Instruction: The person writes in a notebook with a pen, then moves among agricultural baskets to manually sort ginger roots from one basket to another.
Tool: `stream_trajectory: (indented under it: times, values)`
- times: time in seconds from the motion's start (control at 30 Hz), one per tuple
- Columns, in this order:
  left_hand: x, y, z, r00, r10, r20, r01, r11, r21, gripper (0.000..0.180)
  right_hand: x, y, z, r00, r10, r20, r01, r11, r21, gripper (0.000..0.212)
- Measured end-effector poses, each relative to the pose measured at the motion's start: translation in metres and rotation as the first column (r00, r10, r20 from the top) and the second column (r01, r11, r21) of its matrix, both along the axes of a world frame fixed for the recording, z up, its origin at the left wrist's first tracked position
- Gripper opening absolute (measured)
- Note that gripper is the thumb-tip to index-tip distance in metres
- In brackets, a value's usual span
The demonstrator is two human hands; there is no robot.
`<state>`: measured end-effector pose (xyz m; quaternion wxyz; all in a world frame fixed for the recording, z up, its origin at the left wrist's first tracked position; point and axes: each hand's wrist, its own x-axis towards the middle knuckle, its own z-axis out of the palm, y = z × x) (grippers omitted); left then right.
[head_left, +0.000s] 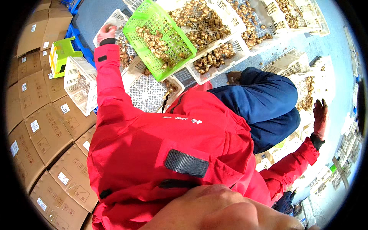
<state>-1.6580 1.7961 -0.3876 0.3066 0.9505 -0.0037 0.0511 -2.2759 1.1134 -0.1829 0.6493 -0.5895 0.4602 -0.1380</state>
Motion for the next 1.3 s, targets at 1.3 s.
stream_trajectory:
  times: [1.3]
  values:
    - [-0.089, -0.417, -0.129, 0.668, -0.444, -0.597, 0.742, 0.463, 0.486, 0.050, -0.253, 0.037, -0.140, 0.852, -0.513, -0.109, 0.522, 0.849, 0.086, 0.049]
